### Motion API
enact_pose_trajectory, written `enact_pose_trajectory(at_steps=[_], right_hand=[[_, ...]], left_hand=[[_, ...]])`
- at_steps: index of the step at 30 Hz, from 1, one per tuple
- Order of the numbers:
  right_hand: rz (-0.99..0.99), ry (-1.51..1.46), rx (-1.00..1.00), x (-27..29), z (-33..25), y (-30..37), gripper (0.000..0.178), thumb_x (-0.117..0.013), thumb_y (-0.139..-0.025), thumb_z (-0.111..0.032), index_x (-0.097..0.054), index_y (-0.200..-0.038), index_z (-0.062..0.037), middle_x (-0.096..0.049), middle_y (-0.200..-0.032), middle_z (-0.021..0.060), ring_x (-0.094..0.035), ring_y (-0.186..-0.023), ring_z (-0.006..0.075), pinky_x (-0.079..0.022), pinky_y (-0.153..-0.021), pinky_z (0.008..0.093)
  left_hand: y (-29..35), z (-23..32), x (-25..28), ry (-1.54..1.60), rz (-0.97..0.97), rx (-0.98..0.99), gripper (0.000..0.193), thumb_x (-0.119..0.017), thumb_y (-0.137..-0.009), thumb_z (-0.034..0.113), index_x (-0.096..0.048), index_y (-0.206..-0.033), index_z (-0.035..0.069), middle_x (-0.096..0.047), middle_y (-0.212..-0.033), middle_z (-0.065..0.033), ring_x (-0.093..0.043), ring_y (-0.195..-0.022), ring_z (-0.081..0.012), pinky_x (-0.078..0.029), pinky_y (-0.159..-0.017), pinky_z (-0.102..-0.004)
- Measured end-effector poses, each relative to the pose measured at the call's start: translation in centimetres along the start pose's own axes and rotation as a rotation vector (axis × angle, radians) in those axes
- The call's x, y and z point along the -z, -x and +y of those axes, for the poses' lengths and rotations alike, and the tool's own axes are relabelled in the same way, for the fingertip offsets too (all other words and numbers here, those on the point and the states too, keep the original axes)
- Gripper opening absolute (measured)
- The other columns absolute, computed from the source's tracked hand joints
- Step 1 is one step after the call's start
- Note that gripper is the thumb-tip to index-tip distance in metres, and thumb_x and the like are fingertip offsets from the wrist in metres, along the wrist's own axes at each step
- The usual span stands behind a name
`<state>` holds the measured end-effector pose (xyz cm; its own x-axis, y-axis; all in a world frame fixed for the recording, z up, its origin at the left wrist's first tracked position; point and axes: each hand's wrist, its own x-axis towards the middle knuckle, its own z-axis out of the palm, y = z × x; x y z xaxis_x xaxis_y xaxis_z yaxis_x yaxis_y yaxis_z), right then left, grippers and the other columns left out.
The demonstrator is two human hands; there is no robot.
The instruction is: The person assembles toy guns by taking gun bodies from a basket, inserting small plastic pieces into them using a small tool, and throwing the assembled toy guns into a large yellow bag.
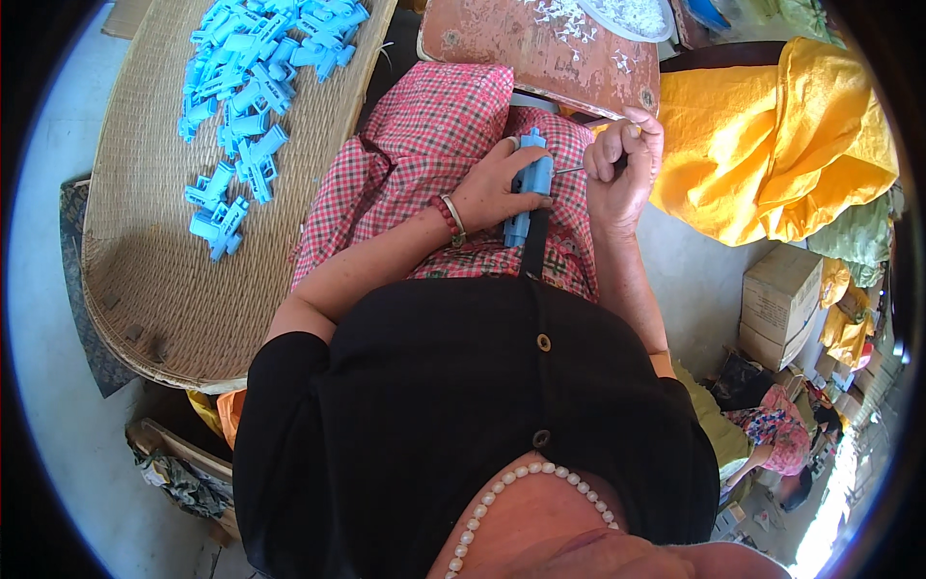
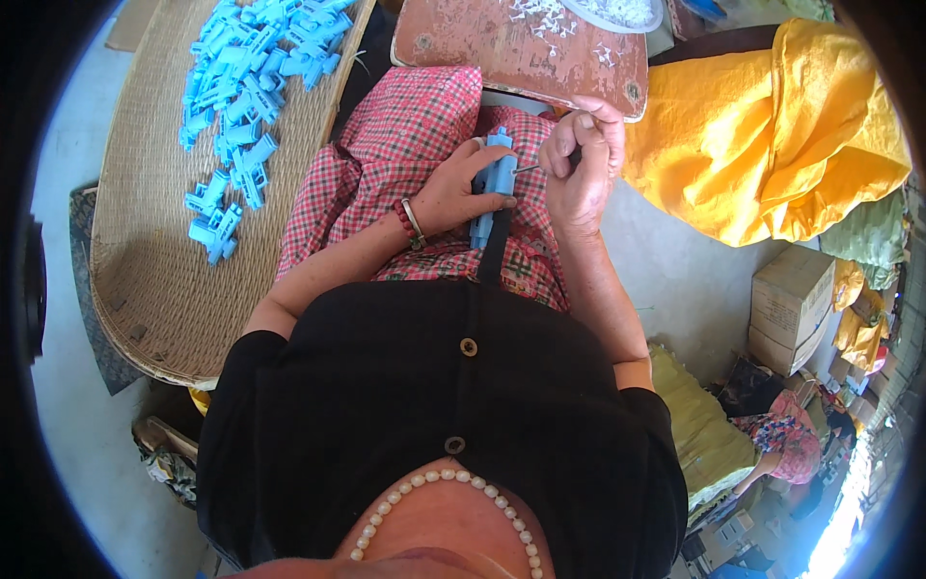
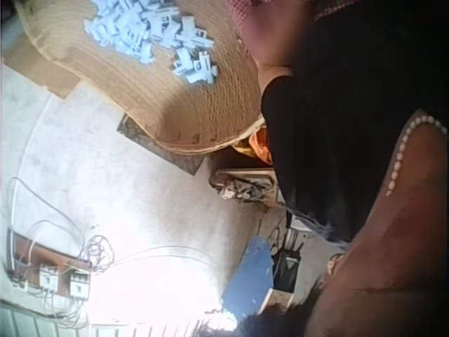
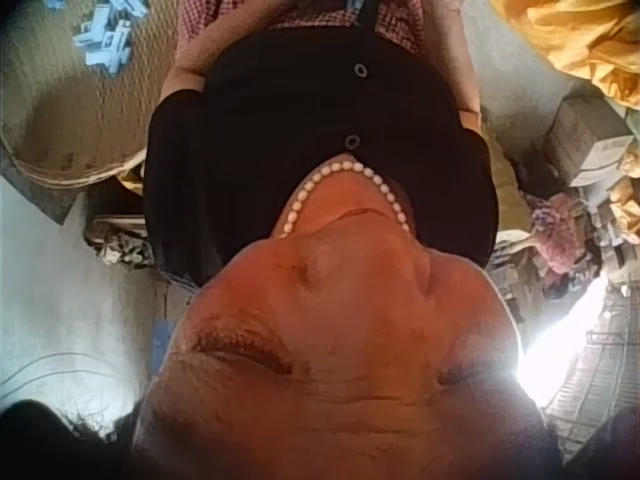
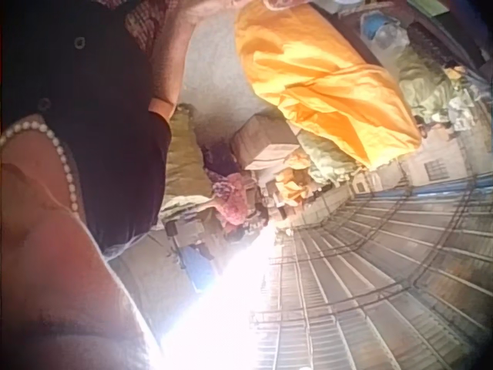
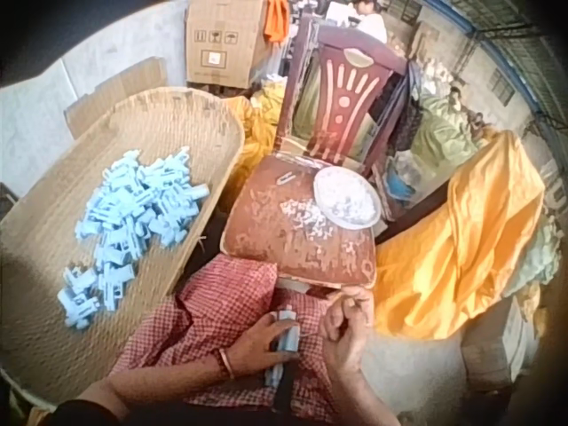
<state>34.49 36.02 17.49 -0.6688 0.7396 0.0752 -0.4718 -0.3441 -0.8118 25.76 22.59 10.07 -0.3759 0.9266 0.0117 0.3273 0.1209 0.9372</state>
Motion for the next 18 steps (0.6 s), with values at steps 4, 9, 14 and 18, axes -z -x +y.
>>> enact_pose_trajectory(at_steps=[4, 9, 14, 18], right_hand=[[-0.009, 0.03, -0.02, 0.5, 0.5, -0.1, 0.015, -0.044, -0.092, -0.009, -0.055, -0.102, -0.008, -0.039, -0.063, -0.0009, -0.028, -0.046, 0.0043, -0.023, -0.041, 0.0195], [0.011, -0.006, -0.038, 0.5, 1.6, -0.4, 0.014, -0.043, -0.09, -0.007, -0.056, -0.096, -0.0065, -0.037, -0.06, -0.0018, -0.027, -0.045, 0.0038, -0.022, -0.04, 0.0197], [-0.038, 0.1, 0.032, -0.6, 2.9, 0.3, 0.013, -0.042, -0.089, -0.003, -0.055, -0.089, -0.0025, -0.034, -0.056, -0.0035, -0.026, -0.045, 0.0039, -0.021, -0.04, 0.0212], [-0.057, 0.124, -0.072, -1.0, 3.4, -0.3, 0.013, -0.044, -0.088, -0.003, -0.056, -0.087, -0.0001, -0.035, -0.055, -0.0048, -0.029, -0.045, 0.0036, -0.022, -0.04, 0.0215]], left_hand=[[-0.1, -0.1, -0.1, -0.006, 0.019, 0.012, 0.061, -0.072, -0.074, 0.034, -0.048, -0.124, 0.009, -0.044, -0.11, -0.0179, -0.05, -0.098, -0.0325, -0.043, -0.086, -0.0374], [-0.1, 0.2, 0.1, -0.005, 0.014, 0.03, 0.061, -0.074, -0.072, 0.032, -0.05, -0.122, 0.007, -0.044, -0.111, -0.02, -0.05, -0.102, -0.0337, -0.043, -0.088, -0.0377], [0.1, -0.8, -1.0, -0.01, 0.1, -0.023, 0.063, -0.074, -0.07, 0.032, -0.05, -0.122, 0.007, -0.043, -0.114, -0.0233, -0.05, -0.103, -0.0374, -0.043, -0.089, -0.0392], [0.2, -0.8, -0.4, -0.037, 0.141, -0.03, 0.062, -0.075, -0.07, 0.029, -0.05, -0.121, 0.005, -0.046, -0.113, -0.0228, -0.05, -0.105, -0.0361, -0.041, -0.091, -0.0385]])
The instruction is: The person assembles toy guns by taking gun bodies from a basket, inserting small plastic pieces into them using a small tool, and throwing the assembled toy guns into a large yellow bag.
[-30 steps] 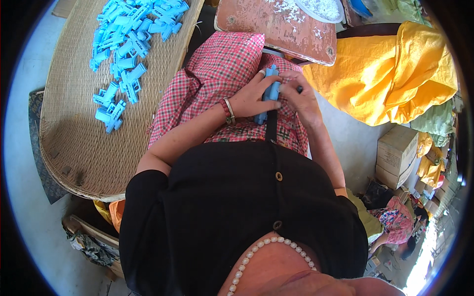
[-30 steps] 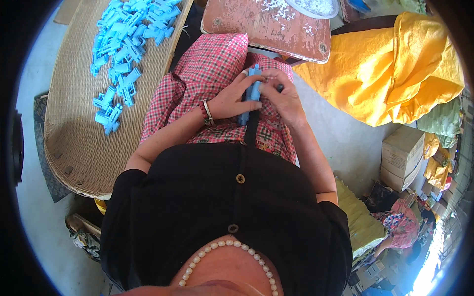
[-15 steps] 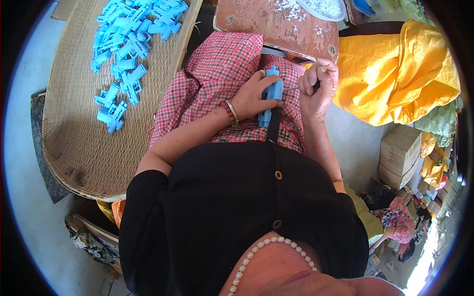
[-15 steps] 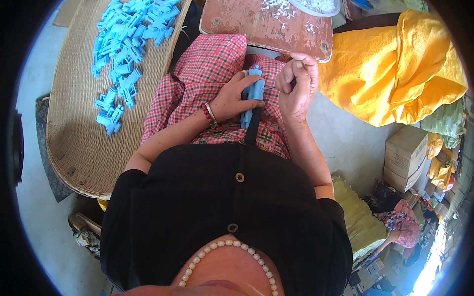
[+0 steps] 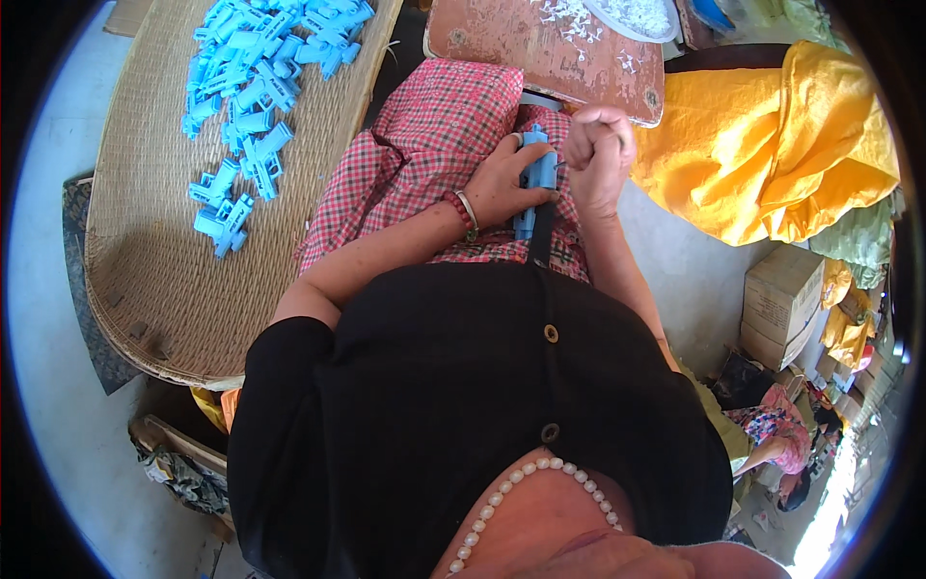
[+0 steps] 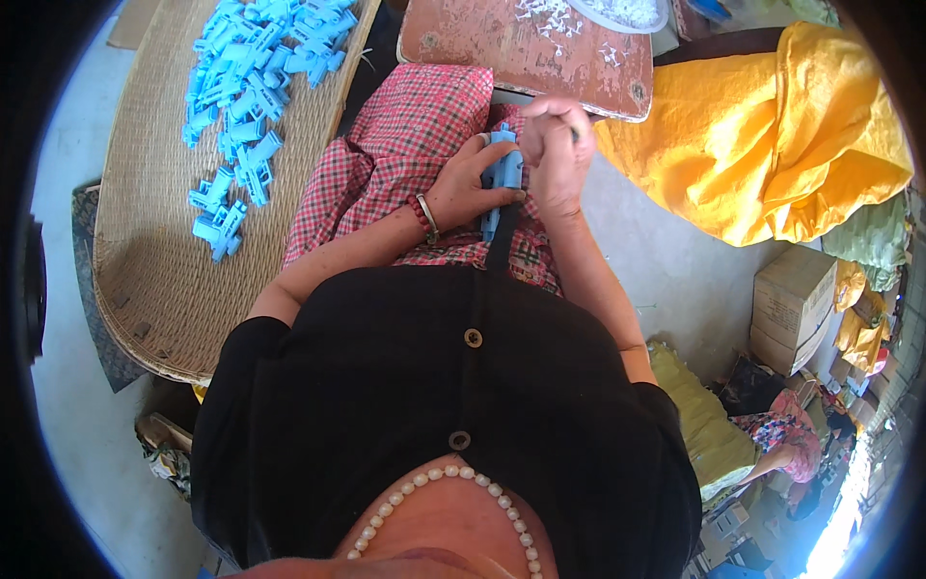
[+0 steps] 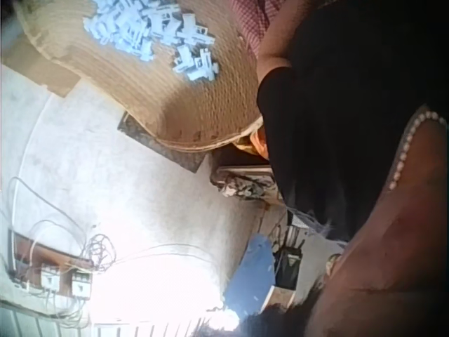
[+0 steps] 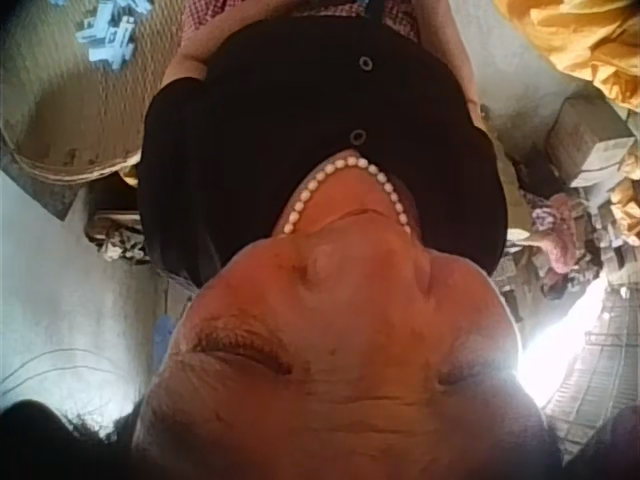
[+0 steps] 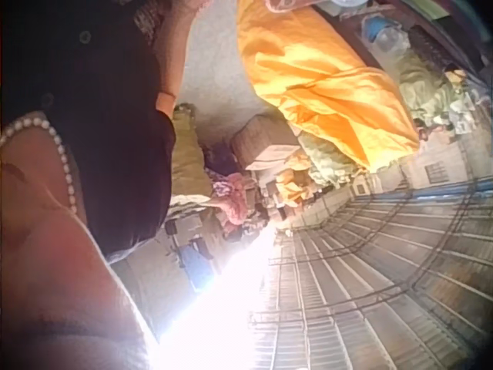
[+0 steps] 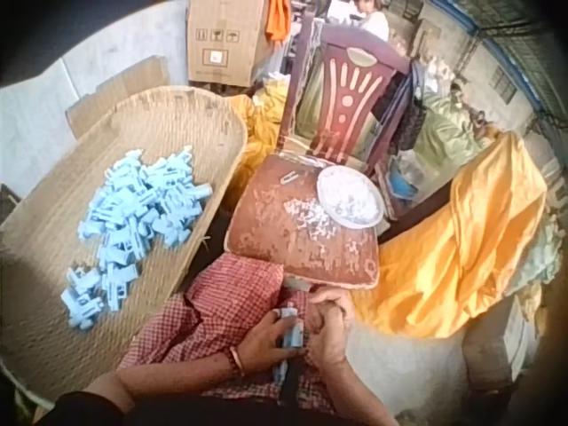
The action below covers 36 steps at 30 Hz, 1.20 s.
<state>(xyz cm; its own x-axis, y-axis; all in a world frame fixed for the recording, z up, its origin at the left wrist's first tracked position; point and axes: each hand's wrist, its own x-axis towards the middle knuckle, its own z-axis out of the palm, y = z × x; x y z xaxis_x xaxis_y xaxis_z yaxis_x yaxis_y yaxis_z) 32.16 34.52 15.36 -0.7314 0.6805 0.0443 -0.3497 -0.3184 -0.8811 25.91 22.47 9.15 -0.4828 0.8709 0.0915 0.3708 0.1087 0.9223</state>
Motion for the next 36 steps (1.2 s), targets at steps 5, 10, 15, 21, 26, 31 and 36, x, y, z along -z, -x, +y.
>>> enact_pose_trajectory(at_steps=[5, 10, 15, 21, 26, 31, 36], right_hand=[[-0.09, 0.342, -0.052, 1.1, -2.3, 0.6, 0.015, -0.053, -0.087, -0.009, -0.06, -0.099, -0.0025, -0.047, -0.058, 0.0, -0.04, -0.047, 0.0069, -0.031, -0.043, 0.0241], [-0.372, 1.263, 0.201, 2.7, 0.8, 2.8, 0.029, -0.062, -0.081, -0.014, -0.061, -0.109, -0.0073, -0.065, -0.091, 0.0074, -0.057, -0.067, 0.0113, -0.047, -0.065, 0.0278], [-0.17, 1.013, -0.053, 6.4, -3.8, 3.2, 0.026, -0.057, -0.083, -0.01, -0.06, -0.11, -0.0074, -0.061, -0.08, -0.0002, -0.052, -0.06, 0.008, -0.044, -0.055, 0.0235], [0.611, 0.493, 0.343, 10.0, -16.6, 3.2, 0.031, -0.05, -0.089, -0.014, -0.05, -0.12, -0.0086, -0.049, -0.071, -0.0025, -0.036, -0.048, 0.0018, -0.026, -0.041, 0.0173], [0.949, 0.603, 0.95, 18.0, -28.4, 1.2, 0.033, -0.053, -0.09, -0.021, -0.047, -0.119, -0.0078, -0.053, -0.076, 0.0036, -0.034, -0.046, 0.0036, -0.025, -0.038, 0.0192], [0.891, 0.952, 0.627, 26.8, -33.0, -7.3, 0.043, -0.057, -0.087, -0.019, -0.045, -0.124, -0.0026, -0.064, -0.077, 0.0104, -0.035, -0.039, 0.004, -0.026, -0.036, 0.0199], [0.277, 0.989, 0.359, 17.1, -19.9, -11.1, 0.027, -0.052, -0.086, -0.01, -0.06, -0.111, -0.0058, -0.061, -0.077, 0.0016, -0.036, -0.046, 0.0009, -0.029, -0.041, 0.0175]], left_hand=[[1.1, 0.3, 1.6, 0.004, -0.035, 0.017, 0.063, -0.073, -0.071, 0.027, -0.048, -0.125, 0.004, -0.048, -0.115, -0.0234, -0.048, -0.109, -0.0376, -0.038, -0.096, -0.0394], [1.2, 0.4, 9.8, -0.144, 0.313, -0.175, 0.037, -0.064, -0.076, 0.011, -0.056, -0.112, 0.004, -0.057, -0.111, -0.0154, -0.054, -0.105, -0.0314, -0.042, -0.093, -0.0375], [4.1, -17.3, 21.9, -0.837, 0.568, 0.266, 0.03, -0.062, -0.074, 0.013, -0.059, -0.102, 0.005, -0.057, -0.107, -0.0205, -0.05, -0.103, -0.0376, -0.04, -0.09, -0.0427], [20.2, -30.4, 32.6, -0.912, 0.558, 0.837, 0.08, -0.07, -0.067, 0.051, -0.047, -0.126, 0.001, -0.054, -0.121, -0.025, -0.053, -0.11, -0.0403, -0.043, -0.092, -0.0446], [9.9, -26.3, 28.6, -0.79, 0.378, 1.224, 0.106, -0.073, -0.06, 0.059, -0.029, -0.139, 0.003, -0.041, -0.135, -0.0241, -0.042, -0.123, -0.0383, -0.037, -0.101, -0.0439], [12.1, -28.6, 29.1, -0.656, 0.562, 1.045, 0.1, -0.078, -0.06, 0.05, -0.034, -0.137, 0.003, -0.047, -0.13, -0.022, -0.049, -0.116, -0.0362, -0.041, -0.097, -0.0418], [14.5, -28.3, 28.1, 0.338, 1.062, 0.739, 0.044, -0.069, -0.078, 0.021, -0.049, -0.115, 0.007, -0.06, -0.086, -0.0043, -0.055, -0.062, -0.0136, -0.042, -0.043, -0.0246]])
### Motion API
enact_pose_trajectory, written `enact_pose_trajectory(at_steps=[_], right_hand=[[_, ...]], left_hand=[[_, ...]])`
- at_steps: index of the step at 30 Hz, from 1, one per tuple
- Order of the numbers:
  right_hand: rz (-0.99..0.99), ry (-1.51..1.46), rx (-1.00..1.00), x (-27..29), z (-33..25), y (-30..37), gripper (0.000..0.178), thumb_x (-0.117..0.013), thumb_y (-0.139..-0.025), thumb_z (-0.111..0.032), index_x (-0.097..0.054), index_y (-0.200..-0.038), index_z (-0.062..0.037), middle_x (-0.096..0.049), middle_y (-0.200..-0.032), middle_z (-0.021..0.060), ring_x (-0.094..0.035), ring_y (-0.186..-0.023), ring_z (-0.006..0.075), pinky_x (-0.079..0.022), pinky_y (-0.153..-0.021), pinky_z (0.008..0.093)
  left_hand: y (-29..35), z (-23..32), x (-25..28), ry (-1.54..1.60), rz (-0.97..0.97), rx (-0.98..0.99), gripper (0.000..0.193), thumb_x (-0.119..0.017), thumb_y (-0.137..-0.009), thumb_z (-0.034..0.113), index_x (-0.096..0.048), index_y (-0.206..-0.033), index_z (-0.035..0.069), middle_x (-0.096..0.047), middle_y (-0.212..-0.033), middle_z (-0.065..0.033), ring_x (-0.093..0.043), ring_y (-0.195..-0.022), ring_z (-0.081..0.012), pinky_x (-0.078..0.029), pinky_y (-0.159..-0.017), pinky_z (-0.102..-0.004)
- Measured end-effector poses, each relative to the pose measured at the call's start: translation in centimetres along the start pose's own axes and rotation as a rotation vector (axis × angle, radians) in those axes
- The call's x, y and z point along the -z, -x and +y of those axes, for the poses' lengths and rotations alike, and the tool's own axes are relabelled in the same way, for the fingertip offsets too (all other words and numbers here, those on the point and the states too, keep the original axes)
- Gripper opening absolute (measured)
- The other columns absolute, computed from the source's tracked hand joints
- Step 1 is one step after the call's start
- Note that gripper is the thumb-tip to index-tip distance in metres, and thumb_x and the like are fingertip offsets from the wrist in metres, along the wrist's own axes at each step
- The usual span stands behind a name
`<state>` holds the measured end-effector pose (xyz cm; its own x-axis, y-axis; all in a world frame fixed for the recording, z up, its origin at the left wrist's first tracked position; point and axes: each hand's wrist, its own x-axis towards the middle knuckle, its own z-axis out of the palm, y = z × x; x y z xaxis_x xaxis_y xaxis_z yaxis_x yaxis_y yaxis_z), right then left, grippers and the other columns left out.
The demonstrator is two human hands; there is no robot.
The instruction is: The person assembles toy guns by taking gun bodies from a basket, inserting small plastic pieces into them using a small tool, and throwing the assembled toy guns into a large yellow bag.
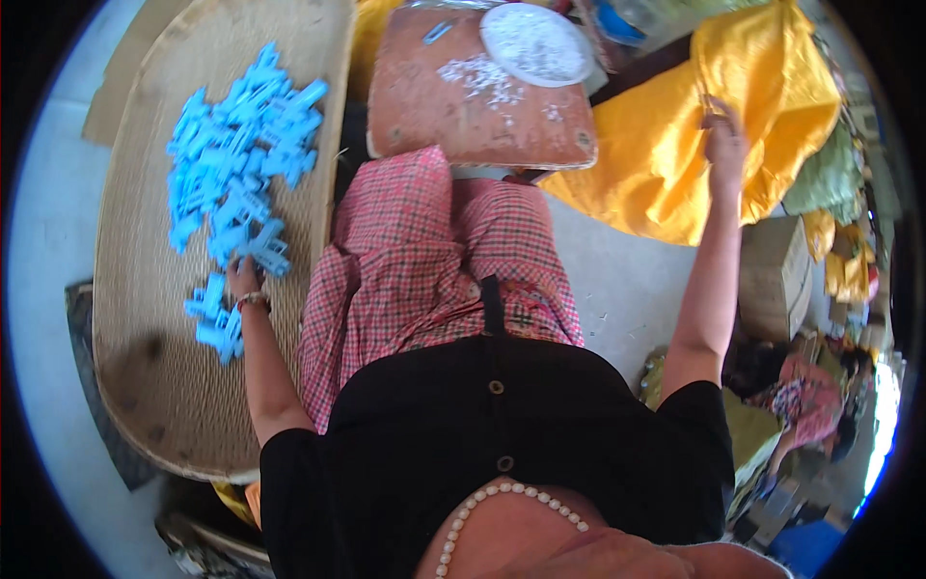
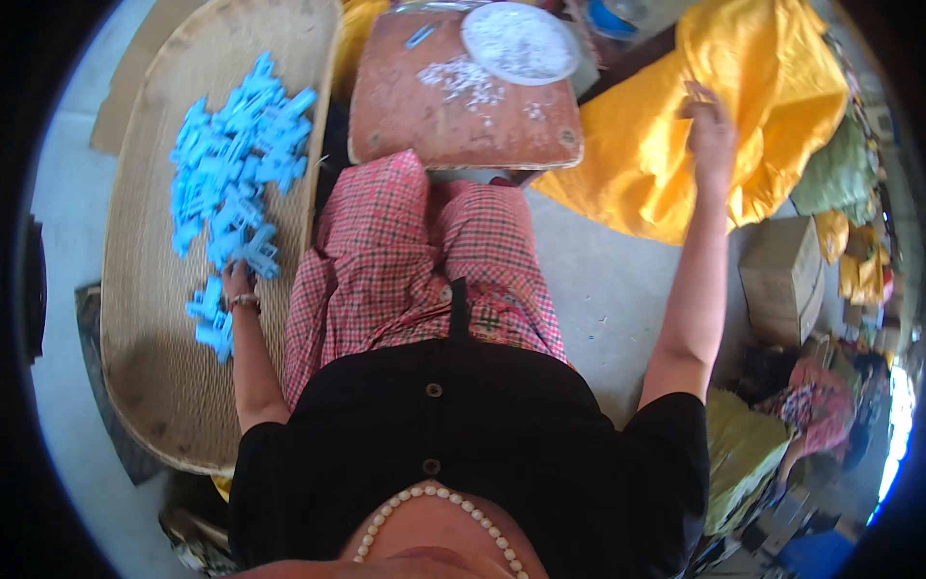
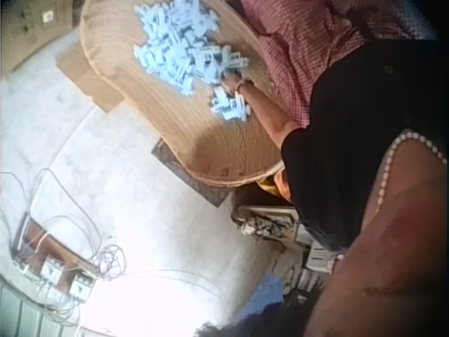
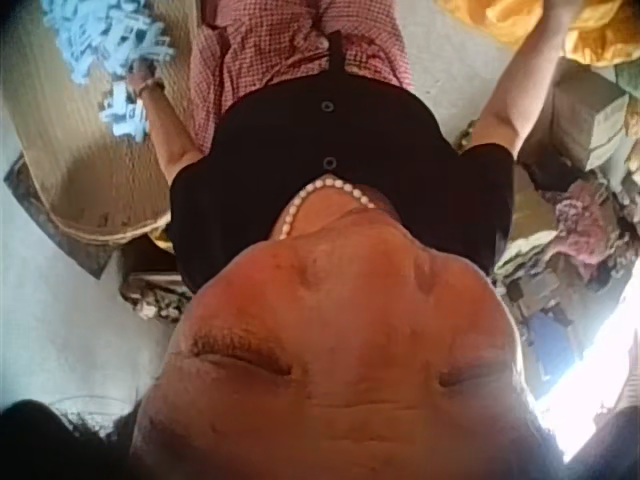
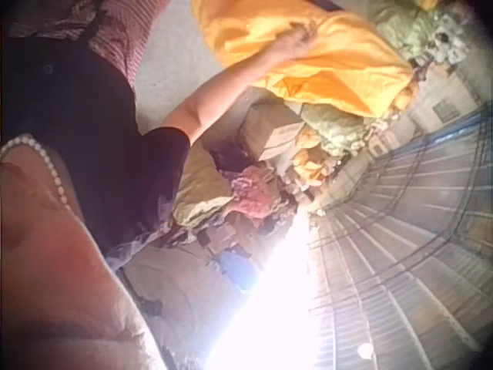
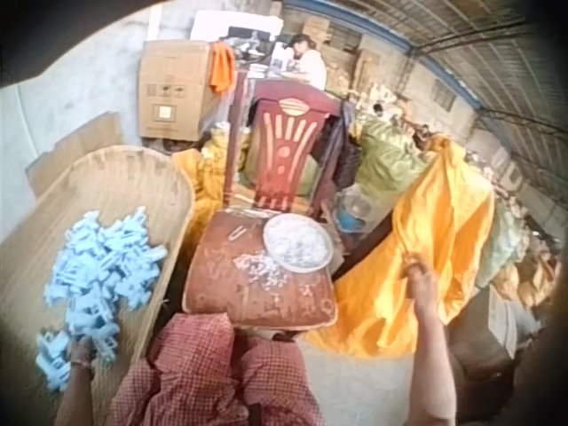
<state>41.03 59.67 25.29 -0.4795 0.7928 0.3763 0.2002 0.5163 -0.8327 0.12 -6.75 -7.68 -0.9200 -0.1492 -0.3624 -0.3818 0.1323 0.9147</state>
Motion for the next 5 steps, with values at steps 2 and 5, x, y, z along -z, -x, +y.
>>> enact_pose_trajectory(at_steps=[2, 5], right_hand=[[-0.267, 0.04, 0.045, -6.3, 3.2, 2.9, 0.025, -0.052, -0.086, -0.009, -0.061, -0.109, -0.008, -0.061, -0.084, 0.0009, -0.047, -0.058, 0.0037, -0.037, -0.052, 0.0179], [-0.478, 0.225, -0.003, -14.7, 8.0, 5.7, 0.026, -0.059, -0.083, -0.007, -0.063, -0.108, -0.0099, -0.064, -0.09, 0.0077, -0.06, -0.08, 0.0087, -0.046, -0.074, 0.0179]], left_hand=[[3.0, 3.3, -4.0, 0.01, -0.004, -0.112, 0.039, -0.069, -0.078, 0.018, -0.051, -0.111, 0.005, -0.06, -0.086, -0.0081, -0.057, -0.059, -0.0143, -0.044, -0.042, -0.0242], [9.3, 10.6, -7.8, 0.104, -0.144, -0.33, 0.037, -0.069, -0.08, 0.019, -0.052, -0.111, 0.007, -0.058, -0.088, -0.0074, -0.056, -0.057, -0.0126, -0.043, -0.043, -0.0231]])
